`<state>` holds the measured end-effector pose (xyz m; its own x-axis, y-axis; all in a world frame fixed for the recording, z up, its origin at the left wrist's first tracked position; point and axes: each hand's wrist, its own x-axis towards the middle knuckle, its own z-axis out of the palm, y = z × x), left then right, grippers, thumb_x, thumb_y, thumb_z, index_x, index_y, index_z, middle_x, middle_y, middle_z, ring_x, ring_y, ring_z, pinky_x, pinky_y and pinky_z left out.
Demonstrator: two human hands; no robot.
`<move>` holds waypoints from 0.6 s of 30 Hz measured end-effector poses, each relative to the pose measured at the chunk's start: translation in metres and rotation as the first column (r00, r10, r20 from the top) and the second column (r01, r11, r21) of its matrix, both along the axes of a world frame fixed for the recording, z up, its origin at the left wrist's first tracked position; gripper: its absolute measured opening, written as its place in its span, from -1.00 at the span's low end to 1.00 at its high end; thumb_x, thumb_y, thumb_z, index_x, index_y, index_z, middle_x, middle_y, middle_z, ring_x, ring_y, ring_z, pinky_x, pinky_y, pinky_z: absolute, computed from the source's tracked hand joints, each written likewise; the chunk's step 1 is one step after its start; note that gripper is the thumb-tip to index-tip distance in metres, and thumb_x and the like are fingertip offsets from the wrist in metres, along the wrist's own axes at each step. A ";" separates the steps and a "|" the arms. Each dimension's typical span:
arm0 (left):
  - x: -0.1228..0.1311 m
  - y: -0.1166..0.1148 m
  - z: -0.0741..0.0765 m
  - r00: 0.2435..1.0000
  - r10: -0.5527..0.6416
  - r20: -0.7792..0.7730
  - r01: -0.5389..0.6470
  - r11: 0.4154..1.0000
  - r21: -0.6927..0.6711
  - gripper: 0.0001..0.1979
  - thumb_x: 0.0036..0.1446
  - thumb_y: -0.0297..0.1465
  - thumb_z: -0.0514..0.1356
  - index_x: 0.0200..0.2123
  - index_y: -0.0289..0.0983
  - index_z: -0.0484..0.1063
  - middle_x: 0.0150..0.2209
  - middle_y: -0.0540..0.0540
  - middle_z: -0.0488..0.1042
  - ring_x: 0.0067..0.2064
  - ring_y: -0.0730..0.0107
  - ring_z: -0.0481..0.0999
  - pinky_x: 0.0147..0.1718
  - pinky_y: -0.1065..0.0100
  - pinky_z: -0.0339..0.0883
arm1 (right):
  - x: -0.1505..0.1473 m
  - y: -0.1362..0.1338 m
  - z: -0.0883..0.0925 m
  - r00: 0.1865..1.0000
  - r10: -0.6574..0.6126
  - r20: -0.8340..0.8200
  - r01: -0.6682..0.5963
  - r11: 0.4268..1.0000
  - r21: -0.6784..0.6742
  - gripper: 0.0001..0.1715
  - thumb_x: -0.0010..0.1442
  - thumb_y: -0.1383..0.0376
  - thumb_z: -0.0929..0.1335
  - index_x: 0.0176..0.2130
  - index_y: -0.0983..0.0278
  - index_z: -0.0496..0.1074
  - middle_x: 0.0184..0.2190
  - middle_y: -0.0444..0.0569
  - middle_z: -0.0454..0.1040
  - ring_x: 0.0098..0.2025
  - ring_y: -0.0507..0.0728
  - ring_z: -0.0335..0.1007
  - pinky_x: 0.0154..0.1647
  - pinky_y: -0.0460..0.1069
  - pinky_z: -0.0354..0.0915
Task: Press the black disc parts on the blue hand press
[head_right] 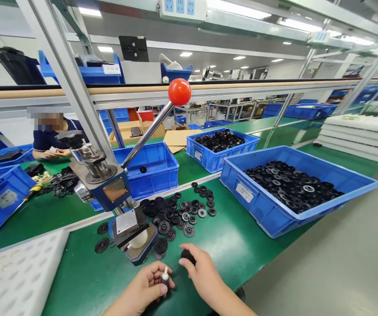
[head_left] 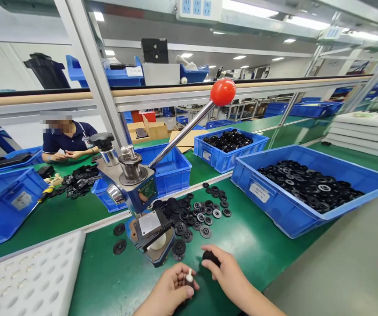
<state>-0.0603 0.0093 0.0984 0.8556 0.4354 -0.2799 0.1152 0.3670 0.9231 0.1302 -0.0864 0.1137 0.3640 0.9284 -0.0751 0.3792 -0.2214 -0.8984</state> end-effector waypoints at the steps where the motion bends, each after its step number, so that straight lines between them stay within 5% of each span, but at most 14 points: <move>1: 0.001 0.000 0.002 1.000 0.004 0.003 -0.004 1.000 -0.002 -0.54 -0.09 -0.22 0.47 -0.18 -0.30 0.44 -0.29 -0.13 0.60 -0.39 0.47 0.45 -0.38 0.44 0.24 | -0.004 0.002 0.003 0.999 0.016 0.042 -0.018 0.997 0.070 -0.56 0.22 0.24 0.27 0.06 0.23 0.46 -0.21 0.01 0.60 -0.42 0.09 0.52 -0.32 0.01 0.48; 5: 0.001 -0.001 0.017 1.000 -0.011 -0.023 0.011 1.000 0.002 -0.51 -0.13 -0.12 0.47 -0.26 -0.32 0.45 -0.34 -0.12 0.57 -0.43 0.49 0.40 -0.45 0.46 0.19 | -0.021 0.006 0.011 0.985 0.056 0.163 -0.093 0.968 0.234 -0.55 0.28 0.24 0.28 0.12 0.18 0.47 0.03 0.06 0.56 0.03 0.20 0.52 0.11 0.13 0.42; 18: 0.004 -0.010 0.013 0.989 0.151 0.010 -0.151 0.988 -0.015 -0.40 -0.22 -0.01 0.50 -0.23 -0.33 0.53 -0.45 -0.05 0.49 -0.52 0.52 0.36 -0.56 0.49 0.20 | -0.037 -0.001 0.019 0.972 0.081 0.220 -0.169 0.893 0.418 -0.65 0.40 0.28 0.19 0.03 0.19 0.48 -0.18 0.01 0.59 -0.14 0.09 0.52 -0.05 0.00 0.47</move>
<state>-0.0562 -0.0011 0.1111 0.7837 0.5555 -0.2777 0.0471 0.3926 0.9185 0.0936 -0.0873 0.1326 0.2094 0.8916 0.4015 0.5518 0.2313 -0.8013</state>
